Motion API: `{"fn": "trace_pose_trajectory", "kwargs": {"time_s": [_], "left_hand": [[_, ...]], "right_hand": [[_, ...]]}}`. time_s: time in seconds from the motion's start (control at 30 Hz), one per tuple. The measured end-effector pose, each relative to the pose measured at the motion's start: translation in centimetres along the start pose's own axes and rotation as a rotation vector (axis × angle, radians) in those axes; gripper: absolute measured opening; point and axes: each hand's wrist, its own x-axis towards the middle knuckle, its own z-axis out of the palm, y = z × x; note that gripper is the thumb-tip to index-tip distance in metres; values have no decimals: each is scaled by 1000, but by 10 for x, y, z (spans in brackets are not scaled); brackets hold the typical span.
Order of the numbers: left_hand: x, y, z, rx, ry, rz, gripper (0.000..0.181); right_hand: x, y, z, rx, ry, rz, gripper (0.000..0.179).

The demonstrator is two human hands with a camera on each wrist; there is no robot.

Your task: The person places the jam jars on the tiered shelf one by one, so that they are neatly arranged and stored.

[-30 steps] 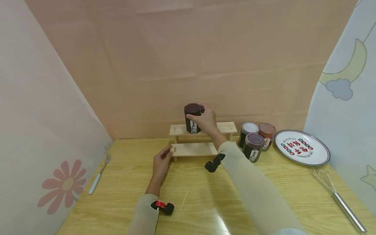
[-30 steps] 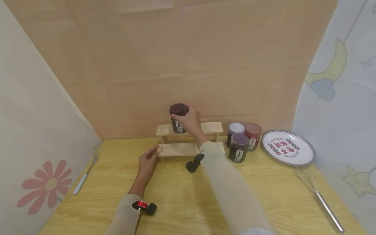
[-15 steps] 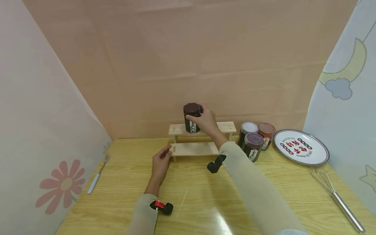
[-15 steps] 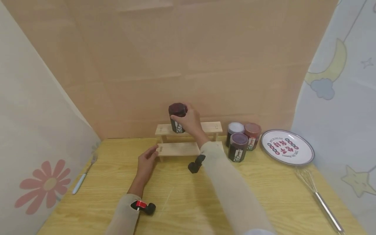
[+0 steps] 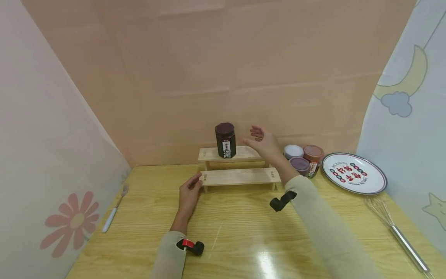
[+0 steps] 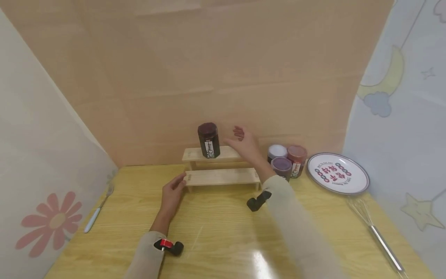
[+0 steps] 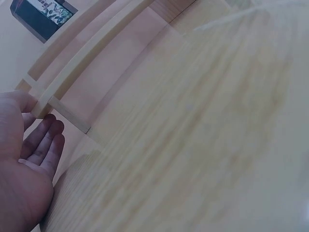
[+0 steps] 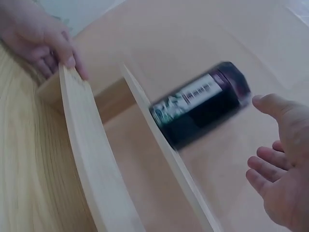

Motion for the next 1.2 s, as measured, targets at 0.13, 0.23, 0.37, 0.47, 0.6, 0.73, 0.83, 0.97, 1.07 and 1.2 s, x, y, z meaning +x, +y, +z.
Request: {"fn": "trace_pose_trajectory", "kwargs": {"time_s": [0.13,0.23,0.37,0.47,0.6,0.73,0.83,0.97,1.07,1.2], "left_hand": [[6,-10,-1,-14,15,30,36],[15,-24,-2,-23,30,47,34],[15,-23,-1,-14,41,55,34],[16,-23,-1,-14,43,50,34],[16,-24,-1,-19,39,52,33],[17,-26,-1,-24,41,69,34],[17,-26,-1,-30,42,78,34],[16,-27,0,-37,41,82,35],[16,-27,0,-40,42,77,34],[15,-25,0,-39,35,68,33]], "right_hand": [[-20,13,-26,-9,1,1,79],[-38,21,-44,-6,34,2,78],[-61,31,-64,-37,84,3,75],[-77,38,-78,-81,114,-11,73],[-94,50,-93,-136,166,-16,69],[-107,65,-105,-203,213,15,67],[-113,76,-111,-241,214,40,68],[-118,91,-112,-250,188,77,74],[-119,100,-109,-239,172,103,78],[-120,108,-106,-221,155,123,84]]}}
